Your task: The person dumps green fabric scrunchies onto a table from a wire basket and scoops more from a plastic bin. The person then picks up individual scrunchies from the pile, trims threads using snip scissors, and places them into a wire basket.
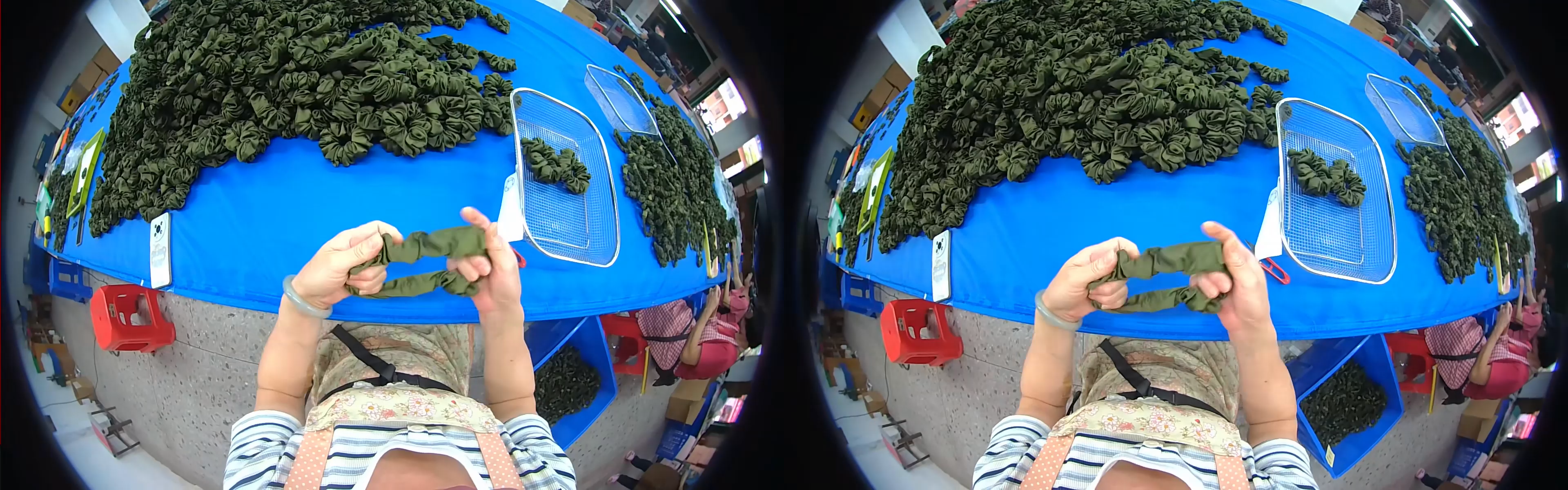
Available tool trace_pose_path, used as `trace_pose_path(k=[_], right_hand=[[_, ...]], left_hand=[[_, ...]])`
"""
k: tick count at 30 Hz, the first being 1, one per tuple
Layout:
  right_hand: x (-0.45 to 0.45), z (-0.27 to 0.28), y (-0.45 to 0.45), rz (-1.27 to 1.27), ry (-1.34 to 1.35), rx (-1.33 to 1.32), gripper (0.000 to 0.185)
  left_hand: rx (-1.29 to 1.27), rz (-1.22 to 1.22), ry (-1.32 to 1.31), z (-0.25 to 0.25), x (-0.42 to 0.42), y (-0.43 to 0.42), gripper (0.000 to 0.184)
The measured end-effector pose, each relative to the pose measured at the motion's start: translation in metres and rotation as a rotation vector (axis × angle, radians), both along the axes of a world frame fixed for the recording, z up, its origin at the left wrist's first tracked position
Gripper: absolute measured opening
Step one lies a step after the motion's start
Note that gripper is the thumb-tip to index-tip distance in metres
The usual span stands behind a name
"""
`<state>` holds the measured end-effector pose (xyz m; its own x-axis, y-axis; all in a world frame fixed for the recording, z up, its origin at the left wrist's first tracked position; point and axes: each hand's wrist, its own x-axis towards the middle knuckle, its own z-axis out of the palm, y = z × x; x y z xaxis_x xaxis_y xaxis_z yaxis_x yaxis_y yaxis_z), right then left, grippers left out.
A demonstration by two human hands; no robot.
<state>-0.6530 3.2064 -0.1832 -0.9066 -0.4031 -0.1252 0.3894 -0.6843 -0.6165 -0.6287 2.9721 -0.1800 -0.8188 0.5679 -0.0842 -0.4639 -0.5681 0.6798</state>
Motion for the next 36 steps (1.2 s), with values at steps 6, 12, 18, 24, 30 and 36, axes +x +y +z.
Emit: trace_pose_path(k=[6, 12, 18, 24, 30, 36], right_hand=[[0.000, 0.019, -0.022, 0.286, 0.407, 0.777, 0.028], [-0.025, 0.020, 0.018, -0.118, 0.348, 0.737, 0.006], [-0.073, 0.044, 0.093, -0.884, 0.570, 1.159, 0.022], [-0.051, 0.039, 0.072, -0.958, 0.729, 1.369, 0.034], [-0.037, 0.029, -0.004, -0.349, 0.515, 0.744, 0.031], [-0.046, 0.044, -0.047, 0.046, 0.522, 0.607, 0.029]], left_hand=[[-0.548, 0.154, 0.177, 0.011, -0.003, 0.030, 0.044], [-0.249, 0.170, 0.099, 0.006, -0.031, 0.029, 0.038], [-1.350, 0.796, 0.823, -0.024, -0.109, 0.026, 0.053], [-1.431, 0.917, 0.488, -0.064, -0.139, -0.032, 0.029], [0.099, 0.605, 0.148, 0.011, -0.064, -0.002, 0.032], [-0.048, 0.555, 0.235, 0.025, -0.041, 0.019, 0.029]])
